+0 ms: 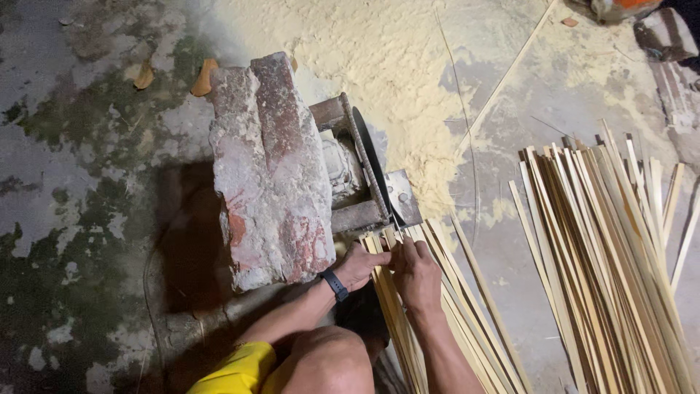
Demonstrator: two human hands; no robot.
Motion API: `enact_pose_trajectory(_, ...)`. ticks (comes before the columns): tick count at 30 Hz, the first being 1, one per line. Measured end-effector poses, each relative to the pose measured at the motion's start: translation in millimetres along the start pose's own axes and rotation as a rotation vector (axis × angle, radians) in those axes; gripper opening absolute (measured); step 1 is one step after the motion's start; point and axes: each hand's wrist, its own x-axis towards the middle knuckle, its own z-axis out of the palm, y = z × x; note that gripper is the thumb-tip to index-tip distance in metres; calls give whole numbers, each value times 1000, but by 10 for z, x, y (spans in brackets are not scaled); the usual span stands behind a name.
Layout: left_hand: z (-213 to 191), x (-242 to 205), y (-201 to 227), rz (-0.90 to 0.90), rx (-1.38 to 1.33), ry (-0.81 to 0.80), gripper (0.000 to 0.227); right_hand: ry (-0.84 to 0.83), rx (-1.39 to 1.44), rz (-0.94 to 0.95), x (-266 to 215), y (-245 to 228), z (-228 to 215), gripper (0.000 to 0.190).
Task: The person feeds thin wooden strips into a rotating cutting machine to trim their ends. They handle the strips one at a time, aligning them against the blade and pushing them through, then stacking the finished pieces on the floor.
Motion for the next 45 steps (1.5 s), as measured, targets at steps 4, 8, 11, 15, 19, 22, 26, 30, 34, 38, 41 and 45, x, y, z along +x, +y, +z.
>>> enact_pose_trajectory(4, 26, -36, 134, -24, 146, 53, 29, 93, -53, -128, -199, 23, -263, 29)
enact_pose_trajectory(8, 61, -44, 168, -58, 240, 95, 26, 312, -250, -359, -555, 159, -415, 41)
enact_pose_trajectory(11, 171, -50, 164, 25, 174, 64, 23, 39, 6, -129, -688, 215, -312, 39)
enact_pose_trajectory(15, 279, -35, 193, -21, 69, 68, 25, 7, -40, -36, -602, 361, -206, 40)
enact_pose_trajectory(19, 246, -51, 229, 72, 148, -9, 31, -8, 62, -26, -310, 420, -32, 40)
enact_pose_trajectory(22, 205, -61, 242, 48, 167, 50, 32, 11, 56, -69, -87, 364, 80, 41)
enact_pose_trajectory(26, 214, -32, 147, 1, 112, 87, 26, 5, 67, -51, -59, 338, 50, 31)
enact_pose_trajectory(30, 244, 0, 184, 17, 72, 21, 24, -2, 18, -59, -280, 393, -256, 21)
enact_pose_trajectory(34, 291, -2, 177, 20, 38, -53, 23, 140, -36, -219, -600, 470, -378, 29)
enact_pose_trajectory(38, 348, -1, 239, 9, 75, -45, 25, -27, 59, 60, -565, 446, -232, 27)
enact_pose_trajectory(41, 248, -28, 260, -62, 93, -56, 33, 16, 6, 22, -384, 442, -128, 28)
enact_pose_trajectory(45, 87, -38, 208, -64, 137, -110, 36, 8, 60, -18, -75, 370, 45, 39)
